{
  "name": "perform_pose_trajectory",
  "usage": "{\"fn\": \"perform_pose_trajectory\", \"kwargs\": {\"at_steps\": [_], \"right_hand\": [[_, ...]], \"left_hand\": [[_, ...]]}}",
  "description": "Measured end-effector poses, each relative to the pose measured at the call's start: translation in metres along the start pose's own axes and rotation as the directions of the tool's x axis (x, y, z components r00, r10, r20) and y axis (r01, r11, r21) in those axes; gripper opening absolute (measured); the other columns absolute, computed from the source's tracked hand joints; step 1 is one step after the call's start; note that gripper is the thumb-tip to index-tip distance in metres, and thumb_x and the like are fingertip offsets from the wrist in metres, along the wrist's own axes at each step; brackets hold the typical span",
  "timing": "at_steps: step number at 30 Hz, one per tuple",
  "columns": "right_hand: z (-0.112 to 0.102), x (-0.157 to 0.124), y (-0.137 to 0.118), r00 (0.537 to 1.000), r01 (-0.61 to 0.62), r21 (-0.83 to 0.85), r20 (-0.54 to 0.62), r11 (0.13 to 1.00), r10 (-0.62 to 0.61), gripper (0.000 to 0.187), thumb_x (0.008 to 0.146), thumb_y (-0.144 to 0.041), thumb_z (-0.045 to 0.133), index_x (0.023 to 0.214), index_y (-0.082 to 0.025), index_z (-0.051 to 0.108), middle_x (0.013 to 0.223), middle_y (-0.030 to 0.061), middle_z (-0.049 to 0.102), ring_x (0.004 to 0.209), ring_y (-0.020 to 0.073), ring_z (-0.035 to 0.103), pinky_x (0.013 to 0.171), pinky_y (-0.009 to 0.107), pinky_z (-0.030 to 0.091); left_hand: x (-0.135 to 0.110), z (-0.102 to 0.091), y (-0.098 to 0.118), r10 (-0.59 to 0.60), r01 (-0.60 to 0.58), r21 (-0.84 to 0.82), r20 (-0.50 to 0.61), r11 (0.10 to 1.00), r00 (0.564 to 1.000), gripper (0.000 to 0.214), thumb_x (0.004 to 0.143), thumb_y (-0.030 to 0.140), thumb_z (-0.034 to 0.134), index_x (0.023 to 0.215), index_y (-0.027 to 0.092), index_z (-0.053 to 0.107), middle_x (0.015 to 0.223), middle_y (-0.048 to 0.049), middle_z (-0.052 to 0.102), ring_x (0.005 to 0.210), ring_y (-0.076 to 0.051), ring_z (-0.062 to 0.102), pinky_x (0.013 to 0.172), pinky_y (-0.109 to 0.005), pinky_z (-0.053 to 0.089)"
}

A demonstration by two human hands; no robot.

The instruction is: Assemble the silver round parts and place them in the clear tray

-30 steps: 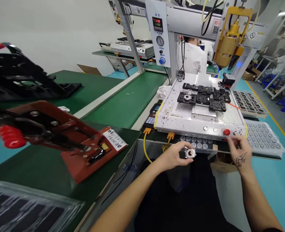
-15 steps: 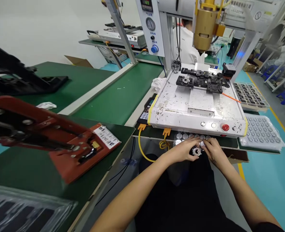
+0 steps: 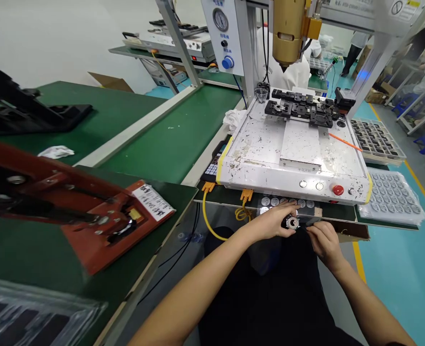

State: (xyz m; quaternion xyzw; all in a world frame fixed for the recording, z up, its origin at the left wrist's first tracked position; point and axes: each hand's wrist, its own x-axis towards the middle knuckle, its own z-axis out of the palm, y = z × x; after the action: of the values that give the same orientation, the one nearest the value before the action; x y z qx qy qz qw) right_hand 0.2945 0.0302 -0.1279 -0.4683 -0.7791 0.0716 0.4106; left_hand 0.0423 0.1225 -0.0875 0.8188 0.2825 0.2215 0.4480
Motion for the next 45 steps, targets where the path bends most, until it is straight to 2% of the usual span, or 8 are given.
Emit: {"fn": "perform_pose_trajectory", "kwargs": {"at_steps": [5,11,14,18,22,27,34,45], "right_hand": [[-0.026,0.015,-0.021,0.955,-0.289,0.095,-0.036,0.952,0.294,0.009,0.109,-0.028,0.06,0.107,-0.024,0.067,0.099,0.0088,0.076,0.09,0.0252,0.076,0.079,0.039,0.062],[-0.039,0.052,-0.056,0.773,-0.613,0.427,0.148,0.665,0.617,0.034,0.099,-0.052,0.073,0.115,-0.022,0.076,0.076,0.0007,0.066,0.065,0.0177,0.063,0.062,0.032,0.056],[-0.039,0.067,-0.074,0.757,-0.629,0.501,0.223,0.595,0.614,0.038,0.095,-0.053,0.078,0.118,-0.022,0.077,0.075,-0.0004,0.065,0.063,0.0161,0.061,0.06,0.031,0.054],[-0.027,0.078,-0.082,0.718,-0.655,0.612,0.319,0.443,0.619,0.041,0.086,-0.053,0.089,0.106,-0.02,0.074,0.078,0.0001,0.069,0.057,0.0135,0.061,0.054,0.029,0.053],[-0.016,0.08,-0.081,0.694,-0.681,0.65,0.425,0.338,0.581,0.041,0.084,-0.053,0.091,0.095,-0.02,0.071,0.062,-0.0038,0.064,0.052,0.0132,0.058,0.053,0.028,0.051],[-0.018,0.078,-0.081,0.706,-0.689,0.625,0.462,0.368,0.537,0.035,0.092,-0.051,0.086,0.097,-0.02,0.071,0.065,-0.0027,0.065,0.055,0.0137,0.061,0.057,0.028,0.052],[-0.022,0.074,-0.084,0.664,-0.736,0.631,0.601,0.246,0.445,0.031,0.099,-0.049,0.079,0.092,-0.022,0.064,0.067,-0.0031,0.063,0.057,0.0144,0.059,0.057,0.029,0.049],[-0.024,0.079,-0.093,0.637,-0.771,0.542,0.659,0.335,0.4,0.033,0.102,-0.051,0.074,0.092,-0.023,0.061,0.064,-0.0046,0.055,0.056,0.0121,0.044,0.054,0.027,0.032]], "left_hand": [[0.01,0.007,-0.004,-0.018,0.022,0.031,-0.113,0.999,0.993,0.038,0.08,0.023,0.087,0.113,0.021,0.068,0.145,-0.0156,0.071,0.139,-0.036,0.064,0.118,-0.048,0.047],[-0.01,0.004,0.03,-0.047,0.026,-0.094,-0.233,0.995,0.971,0.038,0.087,0.028,0.082,0.122,0.022,0.069,0.125,-0.0097,0.076,0.116,-0.028,0.071,0.104,-0.041,0.055],[-0.033,0.003,0.047,-0.21,0.092,-0.395,-0.265,0.914,0.941,0.044,0.087,0.031,0.084,0.127,0.02,0.069,0.111,-0.0062,0.077,0.093,-0.02,0.073,0.089,-0.034,0.059],[-0.056,0.005,0.06,-0.371,0.044,-0.79,-0.237,0.612,0.898,0.056,0.08,0.029,0.093,0.128,0.017,0.067,0.118,-0.0101,0.078,0.1,-0.022,0.079,0.096,-0.038,0.063],[-0.068,0.004,0.069,-0.478,0.011,-0.894,-0.229,0.448,0.848,0.062,0.075,0.024,0.099,0.128,0.017,0.068,0.127,-0.0122,0.08,0.11,-0.027,0.082,0.111,-0.045,0.06],[-0.08,0.0,0.081,-0.524,-0.028,-0.937,-0.22,0.349,0.823,0.058,0.084,0.028,0.094,0.135,0.015,0.07,0.126,-0.0151,0.081,0.114,-0.031,0.081,0.112,-0.052,0.061],[-0.091,-0.001,0.089,-0.474,-0.063,-0.934,-0.236,0.352,0.848,0.047,0.094,0.034,0.086,0.136,0.018,0.075,0.133,-0.0144,0.078,0.127,-0.034,0.074,0.114,-0.054,0.059],[-0.1,-0.002,0.097,-0.468,-0.059,-0.906,-0.272,0.419,0.841,0.046,0.097,0.034,0.083,0.139,0.018,0.074,0.127,-0.0129,0.08,0.127,-0.034,0.074,0.113,-0.054,0.061]]}}
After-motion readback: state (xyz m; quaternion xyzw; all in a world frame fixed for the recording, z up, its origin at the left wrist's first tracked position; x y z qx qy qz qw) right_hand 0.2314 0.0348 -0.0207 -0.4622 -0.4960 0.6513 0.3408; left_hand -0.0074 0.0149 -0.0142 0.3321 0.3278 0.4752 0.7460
